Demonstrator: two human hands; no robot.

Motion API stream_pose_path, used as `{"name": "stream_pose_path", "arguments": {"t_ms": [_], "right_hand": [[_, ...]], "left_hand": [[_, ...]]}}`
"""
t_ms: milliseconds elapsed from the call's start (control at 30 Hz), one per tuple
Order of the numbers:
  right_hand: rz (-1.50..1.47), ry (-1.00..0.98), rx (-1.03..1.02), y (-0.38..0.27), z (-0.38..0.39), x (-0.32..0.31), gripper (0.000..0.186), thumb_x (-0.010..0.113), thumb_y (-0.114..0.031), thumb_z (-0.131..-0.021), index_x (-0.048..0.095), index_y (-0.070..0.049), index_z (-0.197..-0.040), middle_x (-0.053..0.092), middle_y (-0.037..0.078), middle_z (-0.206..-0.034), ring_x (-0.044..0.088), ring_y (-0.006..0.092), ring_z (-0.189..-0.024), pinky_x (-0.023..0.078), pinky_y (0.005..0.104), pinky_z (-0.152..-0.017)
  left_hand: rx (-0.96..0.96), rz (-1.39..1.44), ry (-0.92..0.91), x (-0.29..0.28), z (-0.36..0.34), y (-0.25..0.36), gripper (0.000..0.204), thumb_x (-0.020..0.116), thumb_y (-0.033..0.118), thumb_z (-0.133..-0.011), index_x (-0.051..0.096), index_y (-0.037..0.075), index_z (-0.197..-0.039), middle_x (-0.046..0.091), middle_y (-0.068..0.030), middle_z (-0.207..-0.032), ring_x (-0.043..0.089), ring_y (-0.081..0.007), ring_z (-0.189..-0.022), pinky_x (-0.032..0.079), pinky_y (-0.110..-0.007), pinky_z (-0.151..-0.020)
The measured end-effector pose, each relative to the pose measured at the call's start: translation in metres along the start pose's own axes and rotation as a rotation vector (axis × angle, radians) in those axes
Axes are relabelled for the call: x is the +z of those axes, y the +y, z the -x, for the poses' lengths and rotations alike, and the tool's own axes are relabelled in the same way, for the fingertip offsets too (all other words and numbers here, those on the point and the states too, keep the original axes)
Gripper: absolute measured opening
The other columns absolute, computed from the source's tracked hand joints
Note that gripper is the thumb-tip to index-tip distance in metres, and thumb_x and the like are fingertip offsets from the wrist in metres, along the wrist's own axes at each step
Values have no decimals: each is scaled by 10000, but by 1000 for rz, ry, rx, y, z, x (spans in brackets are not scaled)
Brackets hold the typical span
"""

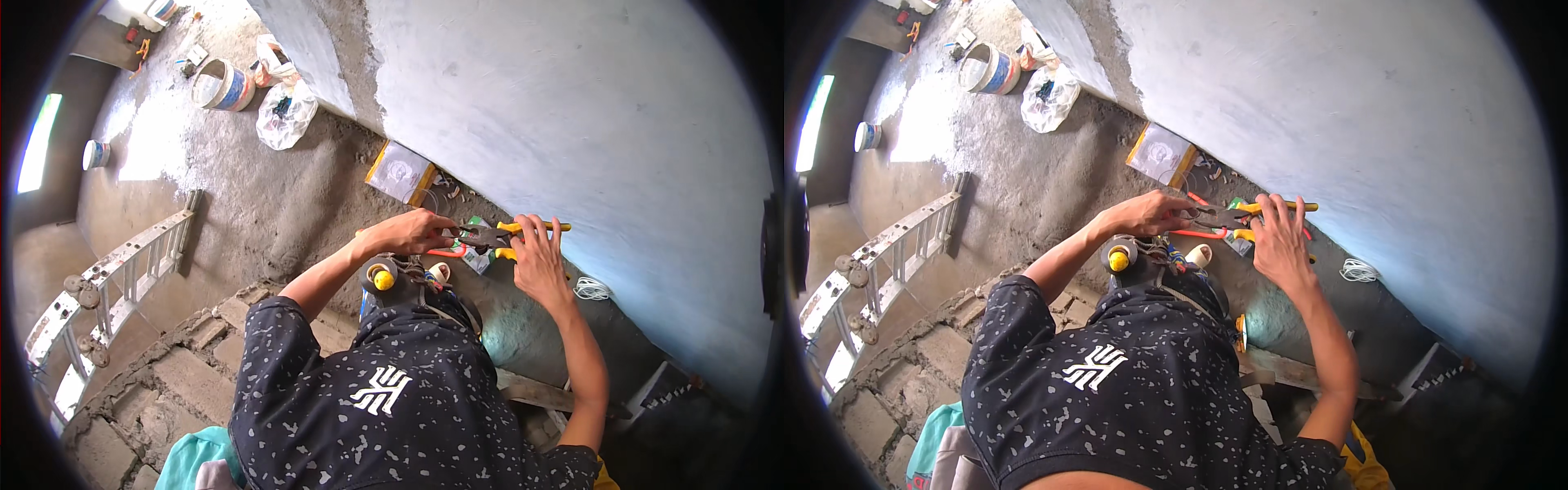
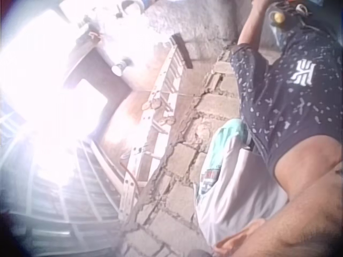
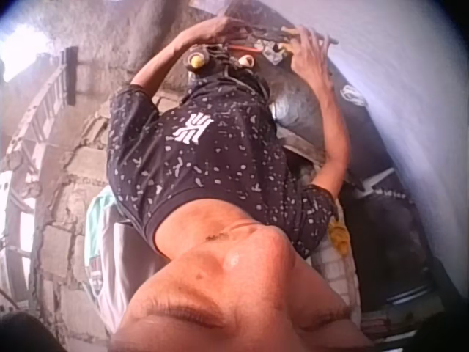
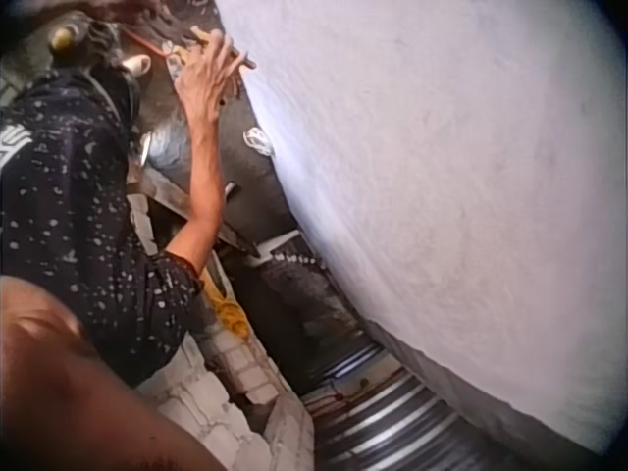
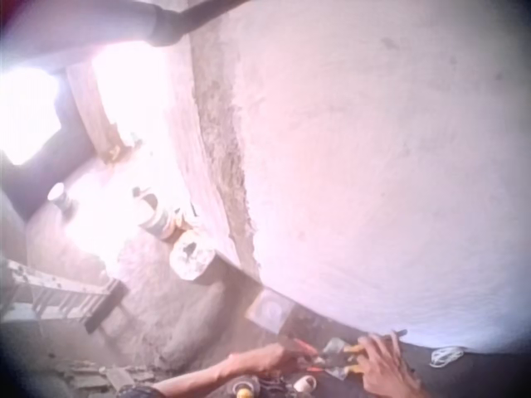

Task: The person prepares electrical wiring by cutting a wire with pliers and then wrapping a section of the wire with adhesive tape.

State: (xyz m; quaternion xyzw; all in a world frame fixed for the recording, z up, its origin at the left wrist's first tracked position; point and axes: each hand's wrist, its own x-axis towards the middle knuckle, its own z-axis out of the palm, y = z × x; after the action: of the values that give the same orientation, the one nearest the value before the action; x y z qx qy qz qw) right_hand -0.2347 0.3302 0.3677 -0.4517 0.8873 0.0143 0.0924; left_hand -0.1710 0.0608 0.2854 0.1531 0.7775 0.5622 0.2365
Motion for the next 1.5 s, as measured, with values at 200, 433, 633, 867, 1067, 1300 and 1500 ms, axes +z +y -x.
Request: {"name": "stream_pose_path", "arguments": {"t_ms": [200,433,633,867,1067,1300,1500], "right_hand": [[-22,-90,-65,11,-6,-1,269,611,-24,-634,681,20,-890,510,138,-1194,457,286,-1151,328,487,-994],[-110,-69,-167,24,-9,6,317,636,-2,-577,686,18,-890,529,123,-1160,476,281,-1115,348,424,-962],[-96,-26,-167,15,-10,-2,234,608,-19,-621,677,19,-842,525,122,-1137,475,276,-1120,340,444,-982],[-1,40,-182,16,-10,-4,171,573,-48,-692,674,13,-815,523,122,-1155,468,268,-1136,320,493,-1012],[6,50,-184,19,-10,-2,173,574,-41,-691,677,12,-820,522,123,-1152,467,268,-1136,322,494,-1010],[-36,26,-192,22,-12,-3,179,582,-47,-665,682,10,-801,525,125,-1132,470,269,-1131,337,475,-987],[-113,-11,-196,28,-15,6,165,584,-50,-644,679,0,-770,551,111,-1087,502,270,-1065,366,444,-951]], "left_hand": [[61,-14,-8,0,2,-2,359,586,291,-934,621,35,-1183,666,-204,-851,630,-322,-735,472,-392,-678],[11,156,-47,0,7,1,364,572,292,-956,620,5,-1173,684,-186,-926,637,-222,-810,483,-377,-721],[-17,139,-12,10,4,-13,364,553,291,-970,635,-22,-1137,681,-168,-900,616,-184,-816,479,-351,-743],[-54,328,-83,2,3,-9,371,538,307,-986,625,-48,-920,517,15,-703,431,-81,-682,379,-292,-608],[-54,393,-118,0,1,-13,382,528,308,-994,629,-46,-890,493,39,-689,403,-62,-677,354,-278,-587],[-56,382,-106,5,-1,-21,387,533,306,-991,660,-57,-946,563,3,-725,464,-74,-703,400,-294,-624],[-54,367,-165,2,1,-21,400,532,325,-987,679,-46,-997,627,-63,-784,535,-103,-769,437,-295,-679]]}}
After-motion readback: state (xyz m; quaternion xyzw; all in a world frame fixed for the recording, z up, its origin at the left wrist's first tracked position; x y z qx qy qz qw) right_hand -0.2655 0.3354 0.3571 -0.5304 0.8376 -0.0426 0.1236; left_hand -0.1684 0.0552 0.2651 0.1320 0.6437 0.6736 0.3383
